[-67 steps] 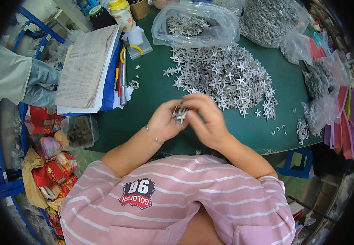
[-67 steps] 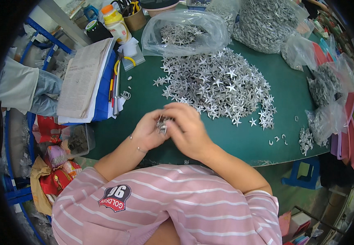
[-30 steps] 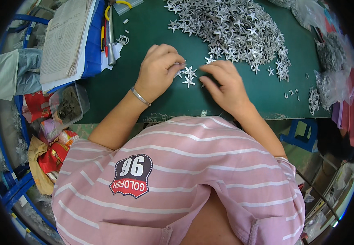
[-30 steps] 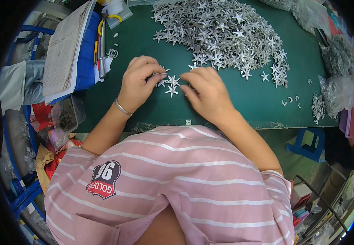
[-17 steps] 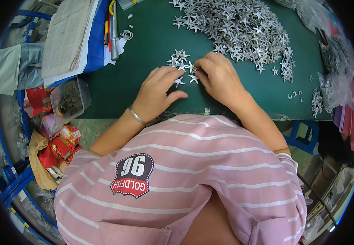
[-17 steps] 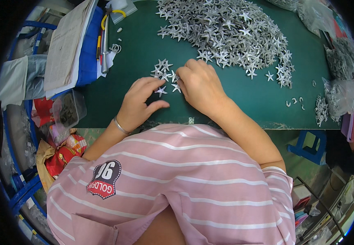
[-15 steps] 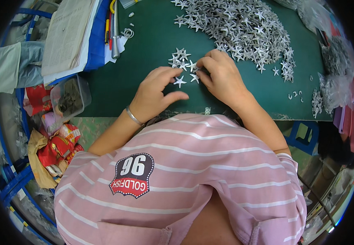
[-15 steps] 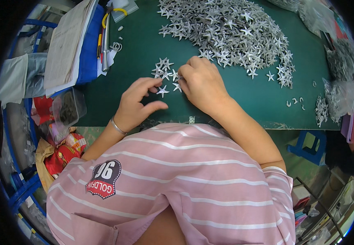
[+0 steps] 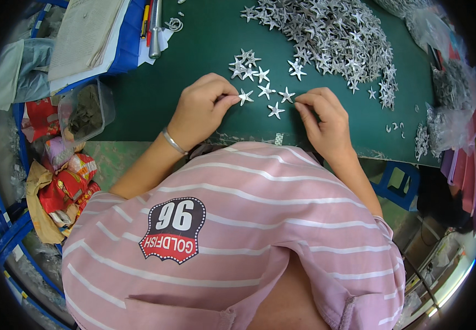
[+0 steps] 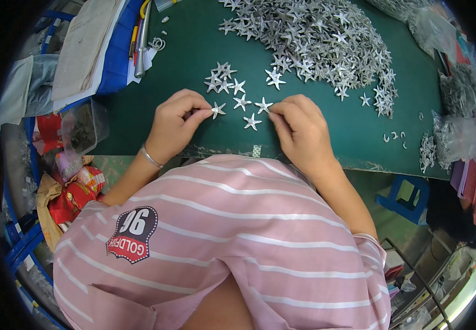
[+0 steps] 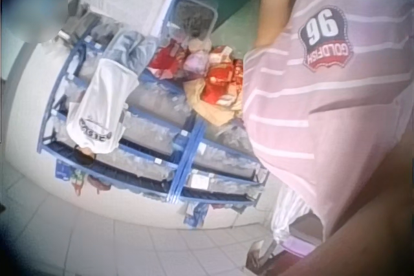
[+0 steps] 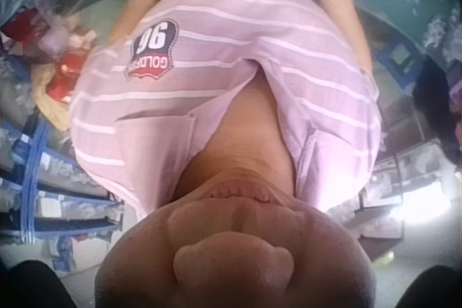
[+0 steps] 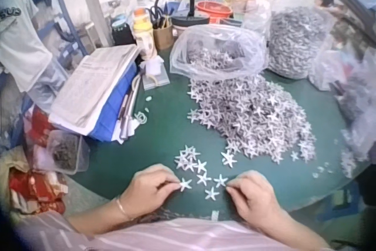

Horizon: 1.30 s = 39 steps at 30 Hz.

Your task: The person sorts through a pile of metal stars by hand on a green table, picking them up and moving them into piles and plastic bags.

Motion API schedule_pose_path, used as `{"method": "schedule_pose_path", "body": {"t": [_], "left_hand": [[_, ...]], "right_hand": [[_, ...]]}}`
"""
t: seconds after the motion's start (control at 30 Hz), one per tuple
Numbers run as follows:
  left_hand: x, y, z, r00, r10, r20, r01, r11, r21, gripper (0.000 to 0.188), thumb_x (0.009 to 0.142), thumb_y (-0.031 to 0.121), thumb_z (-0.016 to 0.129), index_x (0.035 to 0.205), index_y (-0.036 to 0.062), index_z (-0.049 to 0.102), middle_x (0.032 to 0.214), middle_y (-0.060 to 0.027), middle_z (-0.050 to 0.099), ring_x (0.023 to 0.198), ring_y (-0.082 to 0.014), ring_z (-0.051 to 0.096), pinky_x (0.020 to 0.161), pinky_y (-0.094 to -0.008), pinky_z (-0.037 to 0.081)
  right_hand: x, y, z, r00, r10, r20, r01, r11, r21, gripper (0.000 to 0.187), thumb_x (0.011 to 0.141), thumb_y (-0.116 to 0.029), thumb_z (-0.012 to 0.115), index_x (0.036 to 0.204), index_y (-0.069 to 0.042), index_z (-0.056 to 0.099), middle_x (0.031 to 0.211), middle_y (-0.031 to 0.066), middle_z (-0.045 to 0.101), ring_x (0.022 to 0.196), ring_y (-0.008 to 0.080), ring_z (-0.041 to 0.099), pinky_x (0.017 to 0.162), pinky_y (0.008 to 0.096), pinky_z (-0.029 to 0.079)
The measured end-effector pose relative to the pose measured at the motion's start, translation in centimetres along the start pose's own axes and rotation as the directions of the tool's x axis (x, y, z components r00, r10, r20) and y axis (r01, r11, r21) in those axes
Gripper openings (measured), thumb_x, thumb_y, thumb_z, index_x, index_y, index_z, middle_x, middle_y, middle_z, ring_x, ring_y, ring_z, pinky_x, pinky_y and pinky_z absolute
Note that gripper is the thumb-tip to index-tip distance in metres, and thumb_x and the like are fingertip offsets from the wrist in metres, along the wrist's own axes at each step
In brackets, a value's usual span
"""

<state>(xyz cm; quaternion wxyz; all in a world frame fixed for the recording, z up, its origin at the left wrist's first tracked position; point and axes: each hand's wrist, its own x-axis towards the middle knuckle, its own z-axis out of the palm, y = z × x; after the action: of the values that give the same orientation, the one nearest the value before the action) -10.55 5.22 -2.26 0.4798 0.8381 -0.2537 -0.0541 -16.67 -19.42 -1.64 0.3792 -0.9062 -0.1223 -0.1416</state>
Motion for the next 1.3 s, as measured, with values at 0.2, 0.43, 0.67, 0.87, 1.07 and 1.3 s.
{"method": "schedule_pose_path", "body": {"t": [0.2,0.43,0.67,0.87,1.07,1.3], "left_hand": [[0.5,0.7,-0.2,0.936,-0.248,0.251,0.351,0.583,-0.733,0.012,0.084,-0.002,0.062,0.096,-0.0024,0.060,0.086,-0.0105,0.064,0.074,-0.0145,0.062,0.063,-0.0238,0.053],[1.4,-0.2,-0.8,0.872,-0.302,0.386,0.490,0.502,-0.713,0.012,0.082,0.001,0.059,0.094,0.0014,0.056,0.079,-0.0030,0.053,0.073,-0.0107,0.055,0.053,-0.0205,0.044],[3.7,0.4,4.5,0.962,0.255,0.099,-0.270,0.942,0.197,0.007,0.080,0.003,0.067,0.085,0.0028,0.062,0.080,-0.0079,0.057,0.066,-0.0174,0.058,0.059,-0.0290,0.047],[3.6,0.5,1.8,0.947,-0.111,0.300,0.266,0.794,-0.546,0.005,0.082,0.005,0.064,0.085,0.0035,0.060,0.081,-0.0039,0.056,0.065,-0.0140,0.053,0.053,-0.0252,0.040],[4.7,0.4,1.0,0.943,-0.239,0.232,0.333,0.691,-0.642,0.008,0.080,0.006,0.068,0.082,0.0033,0.061,0.079,-0.0012,0.054,0.062,-0.0116,0.051,0.054,-0.0226,0.039],[4.7,0.0,3.1,0.973,0.226,0.056,-0.233,0.939,0.252,0.014,0.074,0.005,0.071,0.086,0.0014,0.064,0.083,-0.0110,0.057,0.072,-0.0288,0.060,0.066,-0.0359,0.050]], "right_hand": [[0.8,-1.1,2.6,0.986,-0.110,0.123,0.120,0.989,-0.082,0.011,0.075,-0.007,0.072,0.080,-0.003,0.064,0.080,0.0097,0.061,0.072,0.0276,0.058,0.064,0.0361,0.047],[1.7,0.6,-1.1,0.811,0.519,0.271,-0.443,0.243,0.863,0.002,0.083,0.002,0.060,0.084,0.001,0.061,0.094,0.0077,0.062,0.076,0.0128,0.059,0.059,0.0230,0.046],[1.7,0.8,1.2,0.995,0.022,0.095,-0.013,0.995,-0.095,0.010,0.081,-0.008,0.071,0.090,-0.006,0.070,0.075,0.0051,0.062,0.063,0.0116,0.057,0.058,0.0259,0.047],[1.5,2.8,-0.8,0.816,0.486,0.314,-0.532,0.419,0.736,0.004,0.082,-0.004,0.068,0.084,-0.002,0.065,0.075,0.0003,0.061,0.064,0.0098,0.056,0.055,0.0218,0.042],[3.5,3.2,0.1,0.849,0.505,0.156,-0.520,0.745,0.419,0.008,0.084,-0.008,0.067,0.086,0.000,0.066,0.074,0.0011,0.062,0.063,0.0109,0.058,0.056,0.0230,0.046],[4.3,3.2,1.5,0.964,0.264,0.018,-0.264,0.957,0.120,0.008,0.081,-0.008,0.069,0.085,-0.001,0.068,0.071,0.0057,0.061,0.063,0.0134,0.057,0.058,0.0262,0.047]]}}
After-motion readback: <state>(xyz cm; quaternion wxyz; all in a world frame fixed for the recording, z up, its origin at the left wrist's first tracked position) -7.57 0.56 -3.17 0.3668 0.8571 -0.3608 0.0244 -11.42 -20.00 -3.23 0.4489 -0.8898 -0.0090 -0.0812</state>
